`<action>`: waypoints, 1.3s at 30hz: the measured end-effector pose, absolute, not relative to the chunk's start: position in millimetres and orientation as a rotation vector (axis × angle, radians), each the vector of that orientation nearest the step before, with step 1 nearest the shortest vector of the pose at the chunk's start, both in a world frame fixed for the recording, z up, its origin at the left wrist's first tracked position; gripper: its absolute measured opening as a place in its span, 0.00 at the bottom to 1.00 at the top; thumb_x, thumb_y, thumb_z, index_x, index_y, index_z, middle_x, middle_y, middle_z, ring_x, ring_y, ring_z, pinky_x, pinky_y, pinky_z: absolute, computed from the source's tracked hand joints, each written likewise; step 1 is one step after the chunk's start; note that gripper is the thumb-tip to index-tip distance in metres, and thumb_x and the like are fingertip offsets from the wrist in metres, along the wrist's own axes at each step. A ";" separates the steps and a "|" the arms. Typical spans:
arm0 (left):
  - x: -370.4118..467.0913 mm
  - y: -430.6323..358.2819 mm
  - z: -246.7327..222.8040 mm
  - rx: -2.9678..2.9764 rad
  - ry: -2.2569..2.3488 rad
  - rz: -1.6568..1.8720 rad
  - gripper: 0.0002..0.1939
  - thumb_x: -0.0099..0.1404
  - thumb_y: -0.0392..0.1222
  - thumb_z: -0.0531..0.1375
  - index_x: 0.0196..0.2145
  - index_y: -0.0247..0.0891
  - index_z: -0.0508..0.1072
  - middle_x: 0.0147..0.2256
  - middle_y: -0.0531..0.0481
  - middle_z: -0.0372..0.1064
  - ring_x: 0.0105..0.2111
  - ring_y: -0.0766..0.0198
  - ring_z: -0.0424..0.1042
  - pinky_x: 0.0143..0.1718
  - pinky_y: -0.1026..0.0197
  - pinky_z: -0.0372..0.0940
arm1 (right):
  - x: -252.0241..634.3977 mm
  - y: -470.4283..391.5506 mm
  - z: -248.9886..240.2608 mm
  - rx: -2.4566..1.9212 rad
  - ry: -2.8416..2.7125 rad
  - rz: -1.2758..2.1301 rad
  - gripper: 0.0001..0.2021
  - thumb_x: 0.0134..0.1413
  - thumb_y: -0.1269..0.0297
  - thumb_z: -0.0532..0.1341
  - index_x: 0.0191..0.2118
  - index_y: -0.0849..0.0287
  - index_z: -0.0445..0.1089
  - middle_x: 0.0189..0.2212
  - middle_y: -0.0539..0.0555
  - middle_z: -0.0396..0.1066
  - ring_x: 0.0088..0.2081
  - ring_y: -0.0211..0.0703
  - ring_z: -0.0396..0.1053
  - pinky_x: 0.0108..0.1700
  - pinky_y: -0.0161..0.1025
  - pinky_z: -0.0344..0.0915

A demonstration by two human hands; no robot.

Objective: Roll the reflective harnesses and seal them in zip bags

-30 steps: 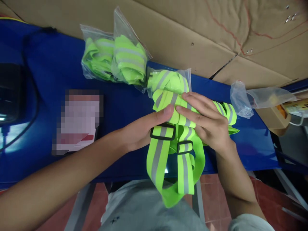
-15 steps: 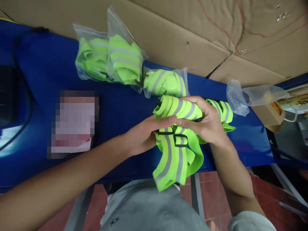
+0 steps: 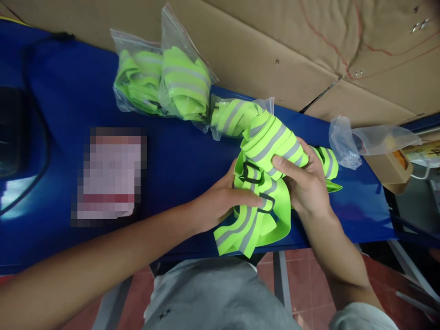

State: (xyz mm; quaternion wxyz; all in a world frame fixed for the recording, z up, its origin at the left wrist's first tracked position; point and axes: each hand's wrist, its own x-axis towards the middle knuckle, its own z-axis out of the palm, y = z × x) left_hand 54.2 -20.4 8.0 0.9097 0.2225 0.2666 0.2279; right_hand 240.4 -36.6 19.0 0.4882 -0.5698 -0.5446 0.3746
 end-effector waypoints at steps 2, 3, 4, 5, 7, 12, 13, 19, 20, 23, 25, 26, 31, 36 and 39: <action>54.6 -21.7 7.5 0.426 0.487 0.431 0.16 0.50 0.36 0.74 0.38 0.35 0.79 0.34 0.49 0.80 0.33 0.59 0.78 0.39 0.58 0.74 | 235.9 -39.4 18.5 -1.398 -1.315 0.864 0.21 0.62 0.52 0.68 0.57 0.52 0.69 0.46 0.54 0.80 0.44 0.51 0.80 0.43 0.47 0.80; 54.8 -22.3 7.3 0.411 0.457 0.407 0.14 0.51 0.37 0.74 0.36 0.35 0.79 0.33 0.48 0.80 0.32 0.59 0.78 0.38 0.59 0.73 | 234.4 -41.2 19.4 -1.412 -1.338 0.796 0.22 0.62 0.53 0.68 0.58 0.52 0.69 0.47 0.55 0.79 0.45 0.51 0.80 0.44 0.47 0.80; 55.0 -22.8 7.1 0.401 0.430 0.388 0.13 0.52 0.38 0.74 0.36 0.35 0.80 0.33 0.49 0.80 0.33 0.59 0.78 0.37 0.59 0.73 | 233.4 -43.2 21.1 -1.423 -1.375 0.699 0.22 0.61 0.54 0.69 0.58 0.52 0.69 0.49 0.55 0.79 0.46 0.51 0.80 0.46 0.47 0.79; 55.2 -23.0 6.9 0.393 0.408 0.375 0.14 0.52 0.38 0.74 0.38 0.36 0.80 0.33 0.49 0.80 0.33 0.59 0.79 0.38 0.60 0.73 | 233.0 -45.0 23.5 -1.427 -1.420 0.588 0.23 0.60 0.56 0.70 0.58 0.51 0.70 0.50 0.55 0.78 0.48 0.51 0.79 0.49 0.48 0.79; 55.4 -22.2 7.1 0.397 0.403 0.384 0.16 0.53 0.38 0.74 0.40 0.37 0.81 0.34 0.49 0.80 0.35 0.58 0.79 0.40 0.59 0.73 | 233.7 -47.4 29.4 -1.403 -1.526 0.385 0.23 0.56 0.61 0.73 0.57 0.51 0.72 0.51 0.54 0.78 0.50 0.52 0.78 0.52 0.49 0.77; 52.7 -14.1 11.6 0.496 0.419 0.455 0.16 0.52 0.38 0.76 0.39 0.37 0.81 0.34 0.51 0.79 0.35 0.60 0.78 0.39 0.61 0.71 | 242.8 -42.7 36.3 -1.022 -1.849 0.159 0.21 0.60 0.72 0.67 0.58 0.51 0.75 0.50 0.52 0.79 0.51 0.51 0.79 0.54 0.47 0.78; 51.4 -12.5 12.5 0.521 0.391 0.481 0.17 0.52 0.40 0.77 0.39 0.38 0.81 0.35 0.51 0.79 0.37 0.60 0.78 0.40 0.62 0.70 | 245.3 -40.7 35.8 -0.950 -1.899 0.118 0.21 0.60 0.72 0.66 0.58 0.52 0.75 0.51 0.52 0.79 0.52 0.51 0.79 0.55 0.47 0.78; 43.3 -9.3 16.7 0.595 0.278 0.542 0.32 0.50 0.67 0.75 0.43 0.40 0.80 0.39 0.47 0.79 0.46 0.50 0.78 0.42 0.58 0.72 | 254.9 -32.8 34.0 -0.846 -2.099 -0.120 0.18 0.66 0.67 0.62 0.59 0.48 0.74 0.55 0.50 0.77 0.56 0.52 0.77 0.58 0.51 0.78; 43.1 -9.1 18.3 0.584 0.294 0.545 0.33 0.49 0.67 0.75 0.43 0.40 0.80 0.39 0.48 0.79 0.46 0.49 0.78 0.41 0.58 0.72 | 256.2 -32.2 34.8 -0.853 -2.125 -0.119 0.18 0.67 0.66 0.62 0.60 0.47 0.73 0.56 0.49 0.77 0.58 0.52 0.76 0.60 0.51 0.77; 45.9 -7.4 24.0 0.516 0.446 0.588 0.24 0.54 0.57 0.74 0.42 0.38 0.78 0.36 0.48 0.76 0.45 0.48 0.78 0.40 0.56 0.72 | 261.4 -30.7 39.7 -0.946 -2.215 0.022 0.20 0.69 0.66 0.59 0.63 0.44 0.71 0.62 0.48 0.72 0.65 0.55 0.69 0.68 0.59 0.68; 49.3 -5.0 25.9 0.465 0.574 0.637 0.19 0.54 0.49 0.71 0.40 0.37 0.76 0.35 0.48 0.75 0.43 0.48 0.78 0.40 0.55 0.73 | 265.2 -29.5 44.1 -1.030 -2.280 0.252 0.21 0.70 0.63 0.59 0.65 0.44 0.69 0.66 0.48 0.68 0.69 0.57 0.64 0.70 0.62 0.63; 50.7 -3.5 25.7 0.451 0.614 0.660 0.19 0.53 0.48 0.71 0.39 0.37 0.75 0.35 0.48 0.75 0.43 0.48 0.78 0.40 0.54 0.73 | 266.6 -28.8 46.0 -1.053 -2.313 0.410 0.22 0.69 0.61 0.60 0.66 0.45 0.68 0.68 0.50 0.66 0.70 0.58 0.62 0.71 0.62 0.62; 47.6 1.5 19.0 0.661 0.670 0.625 0.35 0.48 0.46 0.74 0.53 0.41 0.70 0.43 0.48 0.75 0.47 0.47 0.76 0.42 0.54 0.72 | 268.2 -24.6 45.6 -1.114 -1.963 0.878 0.27 0.67 0.44 0.61 0.67 0.48 0.67 0.67 0.54 0.66 0.68 0.55 0.64 0.70 0.56 0.62; 41.1 -2.5 17.7 0.904 0.604 0.588 0.46 0.46 0.40 0.77 0.59 0.45 0.62 0.45 0.50 0.71 0.44 0.55 0.75 0.40 0.59 0.71 | 271.1 -24.2 42.8 -1.221 -1.797 1.316 0.27 0.57 0.45 0.70 0.58 0.51 0.73 0.50 0.53 0.77 0.52 0.51 0.76 0.53 0.46 0.75; 44.1 -7.0 18.2 0.838 0.558 0.581 0.53 0.46 0.39 0.77 0.64 0.50 0.57 0.48 0.51 0.71 0.44 0.57 0.75 0.40 0.61 0.70 | 274.3 -27.1 45.0 -1.225 -1.728 1.395 0.26 0.53 0.48 0.74 0.54 0.52 0.74 0.43 0.51 0.76 0.43 0.46 0.75 0.43 0.41 0.75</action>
